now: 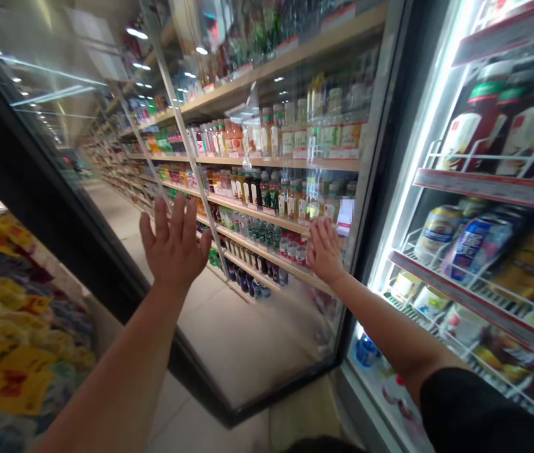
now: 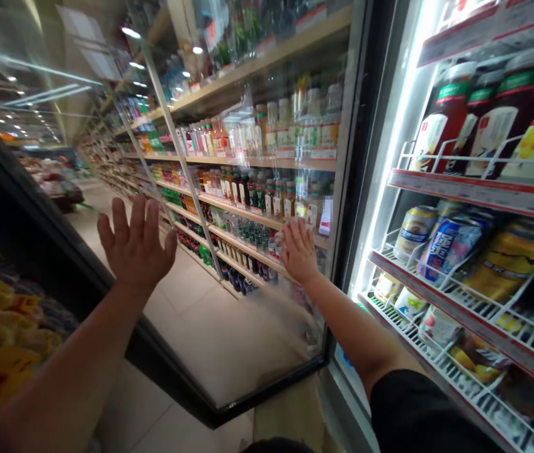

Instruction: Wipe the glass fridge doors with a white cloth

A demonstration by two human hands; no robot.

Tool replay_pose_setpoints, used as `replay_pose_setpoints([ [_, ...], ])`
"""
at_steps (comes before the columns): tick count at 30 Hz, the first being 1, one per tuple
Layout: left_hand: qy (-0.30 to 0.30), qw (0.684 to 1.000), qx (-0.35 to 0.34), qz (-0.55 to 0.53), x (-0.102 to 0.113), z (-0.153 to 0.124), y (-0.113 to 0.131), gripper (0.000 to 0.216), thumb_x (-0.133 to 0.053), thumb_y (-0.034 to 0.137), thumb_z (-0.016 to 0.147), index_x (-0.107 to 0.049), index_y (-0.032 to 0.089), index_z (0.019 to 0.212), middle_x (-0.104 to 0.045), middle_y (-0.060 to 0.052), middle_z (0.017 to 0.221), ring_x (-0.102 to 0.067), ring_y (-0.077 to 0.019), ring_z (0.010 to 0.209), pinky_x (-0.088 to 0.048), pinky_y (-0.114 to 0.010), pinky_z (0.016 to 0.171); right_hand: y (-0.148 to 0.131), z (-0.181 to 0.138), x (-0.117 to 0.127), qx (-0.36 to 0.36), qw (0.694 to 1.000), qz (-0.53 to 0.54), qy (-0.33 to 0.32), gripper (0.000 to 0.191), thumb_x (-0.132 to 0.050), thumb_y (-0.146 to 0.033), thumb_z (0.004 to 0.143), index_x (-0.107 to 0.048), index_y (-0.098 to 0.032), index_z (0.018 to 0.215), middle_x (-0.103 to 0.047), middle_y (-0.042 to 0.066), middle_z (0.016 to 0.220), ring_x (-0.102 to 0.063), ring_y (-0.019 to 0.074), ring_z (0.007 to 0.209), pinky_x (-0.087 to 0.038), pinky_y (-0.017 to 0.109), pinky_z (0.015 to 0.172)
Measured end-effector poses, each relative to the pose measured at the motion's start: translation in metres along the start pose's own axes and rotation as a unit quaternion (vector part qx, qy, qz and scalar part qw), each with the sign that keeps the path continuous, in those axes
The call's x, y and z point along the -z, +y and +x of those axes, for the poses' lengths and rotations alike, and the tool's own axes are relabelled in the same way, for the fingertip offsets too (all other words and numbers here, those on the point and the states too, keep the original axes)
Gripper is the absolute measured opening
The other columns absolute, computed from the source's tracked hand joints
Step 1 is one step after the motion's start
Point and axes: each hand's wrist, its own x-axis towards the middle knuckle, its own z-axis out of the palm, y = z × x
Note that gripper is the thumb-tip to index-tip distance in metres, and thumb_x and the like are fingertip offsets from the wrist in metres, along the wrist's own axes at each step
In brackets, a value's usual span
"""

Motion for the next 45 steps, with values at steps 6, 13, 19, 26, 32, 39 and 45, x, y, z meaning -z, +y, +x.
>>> replay_pose_setpoints([
  [6, -0.001, 1.000, -0.004, 0.015, 0.001, 0.000, 0.000, 0.069, -0.051, 0.042, 0.097, -0.025, 0.020, 0.158, -0.022, -0.007, 0.165, -0.008, -0.0314, 0.155, -0.007, -0.059, 0.125, 0.003, -0.011, 0.000, 0.071, 0.996, 0.020, -0.048, 0.063, -0.049, -0.024, 0.093, -0.038, -0.024, 0.155, -0.045, 0.011, 0.156, -0.031, 0.0307, 0.151, -0.031, 0.058, 0.123],
  [13, 0.014, 1.000, -0.007, 0.028, -0.003, 0.000, -0.003, 0.070, -0.052, 0.042, 0.096, -0.026, 0.020, 0.157, -0.029, -0.011, 0.162, -0.011, -0.0297, 0.155, -0.010, -0.056, 0.125, -0.015, -0.022, -0.021, 0.006, 0.998, 0.013, 0.062, 0.080, -0.045, -0.018, 0.093, -0.004, -0.015, 0.162, -0.031, 0.017, 0.163, -0.013, 0.0309, 0.156, -0.034, 0.060, 0.120],
  [19, 0.013, 1.000, -0.012, 0.013, -0.007, 0.000, -0.006, 0.071, -0.051, 0.042, 0.097, -0.022, 0.021, 0.159, -0.027, -0.010, 0.162, -0.011, -0.0298, 0.155, -0.008, -0.055, 0.126, -0.032, -0.008, -0.022, 0.066, 0.997, 0.024, 0.035, 0.082, -0.046, -0.016, 0.093, -0.001, -0.014, 0.162, -0.038, 0.016, 0.160, -0.017, 0.0263, 0.156, -0.030, 0.055, 0.123],
  [26, 0.054, 0.997, -0.040, 0.038, -0.012, 0.000, -0.009, 0.075, -0.055, 0.038, 0.095, -0.019, 0.024, 0.159, -0.032, -0.008, 0.161, -0.015, -0.0277, 0.154, -0.012, -0.051, 0.126, -0.036, -0.003, -0.022, 0.037, 0.998, 0.010, 0.041, 0.077, -0.044, -0.018, 0.095, -0.007, -0.016, 0.162, -0.031, 0.014, 0.163, -0.016, 0.0286, 0.156, -0.029, 0.055, 0.123],
  [32, 0.067, 0.996, -0.044, 0.040, -0.012, 0.001, -0.009, 0.075, -0.057, 0.037, 0.094, -0.021, 0.024, 0.159, -0.033, -0.009, 0.160, -0.017, -0.0275, 0.154, -0.012, -0.049, 0.126, -0.034, 0.003, -0.017, 0.048, 0.998, -0.004, 0.040, 0.072, -0.043, -0.018, 0.097, -0.013, -0.019, 0.162, -0.041, 0.014, 0.158, -0.024, 0.0269, 0.154, -0.030, 0.052, 0.122],
  [39, 0.055, 0.998, -0.035, 0.011, -0.010, 0.000, -0.009, 0.073, -0.056, 0.038, 0.095, -0.022, 0.025, 0.159, -0.032, -0.008, 0.160, -0.016, -0.0277, 0.154, -0.010, -0.050, 0.126, -0.050, -0.006, -0.021, 0.142, 0.990, -0.007, -0.007, 0.071, -0.047, -0.020, 0.097, -0.017, -0.018, 0.161, -0.041, 0.009, 0.159, -0.014, 0.0250, 0.157, -0.020, 0.050, 0.127],
  [45, 0.047, 0.998, -0.030, 0.023, -0.010, 0.000, -0.007, 0.073, -0.054, 0.039, 0.096, -0.020, 0.026, 0.159, -0.031, -0.007, 0.161, -0.014, -0.0271, 0.154, -0.008, -0.047, 0.126, -0.027, 0.024, -0.006, 0.033, 0.998, 0.010, 0.045, 0.070, -0.042, -0.021, 0.099, -0.012, -0.019, 0.162, -0.029, 0.011, 0.165, -0.015, 0.0260, 0.156, -0.025, 0.054, 0.125],
])
